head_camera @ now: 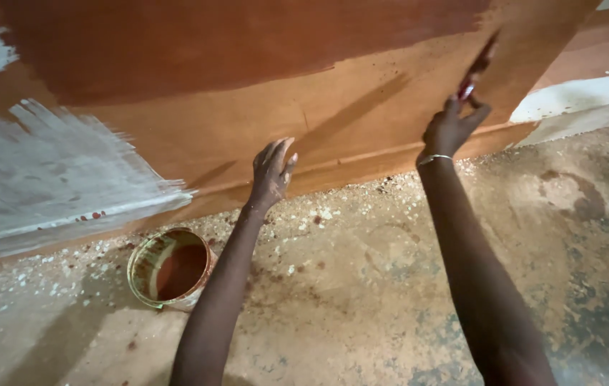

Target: The person paints a wall with brown paint using a brush. They repeatedly dip the brush into a paint bucket and apply paint in horizontal strokes, covering a white primed surface.

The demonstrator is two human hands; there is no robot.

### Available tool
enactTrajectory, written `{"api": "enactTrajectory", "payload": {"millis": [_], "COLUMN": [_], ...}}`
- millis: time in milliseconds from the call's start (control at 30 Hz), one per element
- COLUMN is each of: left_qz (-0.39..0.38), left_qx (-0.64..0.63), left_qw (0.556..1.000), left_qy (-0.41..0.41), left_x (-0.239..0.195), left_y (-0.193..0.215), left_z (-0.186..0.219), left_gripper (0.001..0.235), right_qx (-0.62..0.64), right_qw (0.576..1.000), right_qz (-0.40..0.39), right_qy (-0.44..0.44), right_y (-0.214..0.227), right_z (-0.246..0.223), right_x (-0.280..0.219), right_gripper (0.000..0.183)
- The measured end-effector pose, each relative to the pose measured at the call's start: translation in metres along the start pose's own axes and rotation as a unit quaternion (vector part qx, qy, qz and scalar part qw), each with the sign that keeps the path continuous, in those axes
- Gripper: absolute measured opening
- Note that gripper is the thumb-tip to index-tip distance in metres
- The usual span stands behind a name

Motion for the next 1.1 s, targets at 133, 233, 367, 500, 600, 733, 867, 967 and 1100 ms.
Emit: {"api": "enactTrajectory", "payload": {"millis": [133, 233, 367, 500, 600, 733, 867, 967, 1100], "left_qz": [0.016, 0.007, 0.063, 0.062, 0.069, 0.082, 0.08, 0.074, 0.08], "left_qx": [0.013, 0.016, 0.002, -0.004, -0.009, 0.005, 0.026, 0.063, 0.052], "left_qw": [0.999, 0.999, 0.994, 0.997, 0.998, 0.996, 0.996, 0.991, 0.991], "left_qy": [-0.029, -0.028, -0.086, -0.039, -0.01, -0.025, -0.037, -0.09, -0.095], "left_x": [-0.005, -0.01, -0.01, -0.011, -0.002, -0.003, -0.013, -0.026, -0.032], "left_y": [-0.006, -0.012, -0.011, -0.003, 0.005, 0.019, 0.026, 0.034, 0.053], "left_z": [-0.008, -0.02, -0.029, -0.037, -0.037, -0.038, -0.056, -0.077, -0.104], "left_gripper": [0.041, 0.04, 0.042, 0.036, 0.037, 0.039, 0.038, 0.043, 0.043], "right_qx": [-0.116, -0.238, -0.187, -0.16, -0.077, 0.019, -0.084, -0.174, -0.098], "right_qw": [0.971, 0.919, 0.856, 0.914, 0.985, 0.999, 0.979, 0.937, 0.877], "right_qz": [-0.204, -0.313, -0.478, -0.359, -0.141, -0.037, -0.18, -0.3, -0.47], "right_qy": [-0.033, 0.036, -0.06, -0.097, -0.066, -0.032, -0.043, 0.039, -0.022], "right_y": [-0.037, -0.064, -0.073, -0.069, -0.056, -0.05, -0.085, -0.124, -0.157], "right_z": [0.015, 0.029, 0.035, 0.033, 0.024, 0.027, 0.054, 0.083, 0.103], "right_x": [-0.055, -0.13, -0.19, -0.173, -0.135, -0.119, -0.166, -0.249, -0.338], "right_gripper": [0.02, 0.019, 0.021, 0.02, 0.024, 0.033, 0.029, 0.026, 0.026]}}
Point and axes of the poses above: each hand's wrist, its own x-axis towards the middle knuckle, its own y-axis out of the back of the hand, z = x × y, the point moved 3 cm from there along x, towards the middle knuckle, and after that the axes turned 15 degrees about z, right-handed, at the moved point
